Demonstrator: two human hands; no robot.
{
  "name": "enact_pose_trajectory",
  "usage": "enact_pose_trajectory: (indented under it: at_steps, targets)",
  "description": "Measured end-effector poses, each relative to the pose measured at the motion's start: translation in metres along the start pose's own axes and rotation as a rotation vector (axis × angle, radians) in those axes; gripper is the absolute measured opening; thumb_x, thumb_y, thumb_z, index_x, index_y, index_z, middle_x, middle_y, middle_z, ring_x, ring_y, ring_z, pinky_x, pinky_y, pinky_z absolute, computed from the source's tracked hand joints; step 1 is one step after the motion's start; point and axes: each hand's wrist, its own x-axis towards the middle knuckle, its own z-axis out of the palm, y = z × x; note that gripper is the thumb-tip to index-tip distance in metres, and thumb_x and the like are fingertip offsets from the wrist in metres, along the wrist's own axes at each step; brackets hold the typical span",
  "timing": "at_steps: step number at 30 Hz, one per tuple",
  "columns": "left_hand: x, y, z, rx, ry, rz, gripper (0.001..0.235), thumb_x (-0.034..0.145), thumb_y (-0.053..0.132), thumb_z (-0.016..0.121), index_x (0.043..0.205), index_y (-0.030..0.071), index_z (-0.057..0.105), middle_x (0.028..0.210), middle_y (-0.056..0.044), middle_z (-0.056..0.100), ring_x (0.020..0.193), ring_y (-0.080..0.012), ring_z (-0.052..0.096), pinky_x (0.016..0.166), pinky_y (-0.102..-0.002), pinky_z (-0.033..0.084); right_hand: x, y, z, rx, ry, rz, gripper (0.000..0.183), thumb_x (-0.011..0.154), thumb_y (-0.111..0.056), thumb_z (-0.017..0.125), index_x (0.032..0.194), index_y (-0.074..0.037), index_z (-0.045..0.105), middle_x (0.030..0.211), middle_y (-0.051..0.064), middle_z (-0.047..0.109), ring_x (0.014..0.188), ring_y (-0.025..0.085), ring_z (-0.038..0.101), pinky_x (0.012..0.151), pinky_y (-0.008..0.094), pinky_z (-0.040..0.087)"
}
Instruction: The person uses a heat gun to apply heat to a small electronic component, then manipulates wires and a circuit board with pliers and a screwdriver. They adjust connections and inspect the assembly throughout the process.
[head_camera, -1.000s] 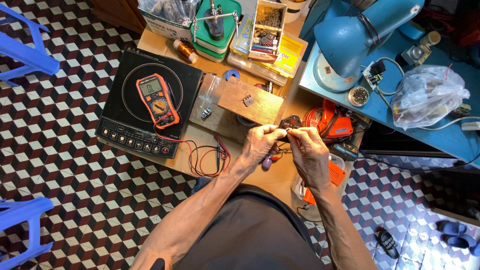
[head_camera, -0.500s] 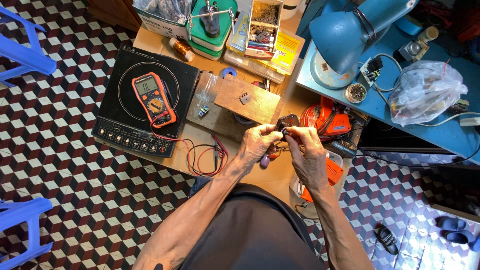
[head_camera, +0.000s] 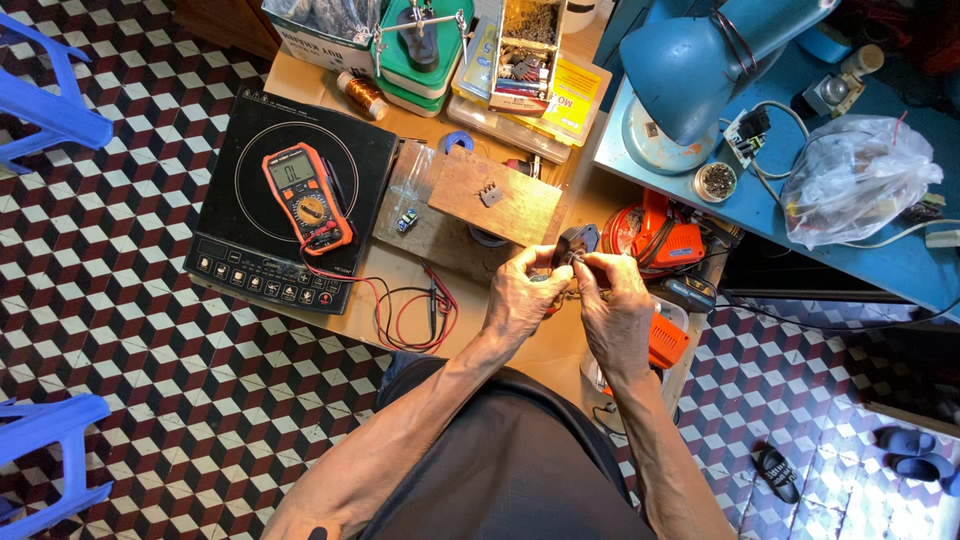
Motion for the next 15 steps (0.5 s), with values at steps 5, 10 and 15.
enact_pose_trajectory:
  at_steps: [5, 10, 15]
  targets:
    - [-0.005, 0.004, 0.003, 0.151, 0.046, 0.138, 0.031, 0.089, 0.018, 0.075, 0.118, 0.007, 0.072, 0.071, 0.001, 0.066, 0.059, -0.0037, 0.057, 0.051, -0.023, 0.048, 0.003, -0.003, -0.002, 0.168, -0.024, 0.321, 0.014, 0.098, -0.013, 0.071, 0.103, -0.001, 0.067, 0.094, 0.009, 0.073, 0.084, 0.014, 0.07, 0.074, 0.027, 0.056]
    - [-0.009, 0.011, 0.009, 0.227, 0.125, 0.277, 0.031, 0.088, 0.02, 0.079, 0.116, 0.006, 0.072, 0.085, -0.001, 0.069, 0.069, -0.0061, 0.06, 0.06, -0.026, 0.053, 0.006, 0.0, -0.001, 0.315, -0.059, 0.426, 0.016, 0.101, -0.018, 0.065, 0.103, -0.002, 0.064, 0.094, 0.006, 0.072, 0.084, 0.01, 0.069, 0.075, 0.024, 0.056]
    - [-0.014, 0.015, 0.011, 0.379, 0.146, 0.333, 0.032, 0.087, 0.022, 0.082, 0.113, 0.008, 0.073, 0.095, -0.007, 0.07, 0.071, -0.0139, 0.063, 0.064, -0.029, 0.053, 0.003, 0.013, 0.006, 0.434, -0.054, 0.497, 0.017, 0.105, -0.019, 0.061, 0.103, -0.002, 0.061, 0.086, 0.005, 0.066, 0.073, 0.009, 0.059, 0.064, 0.024, 0.05]
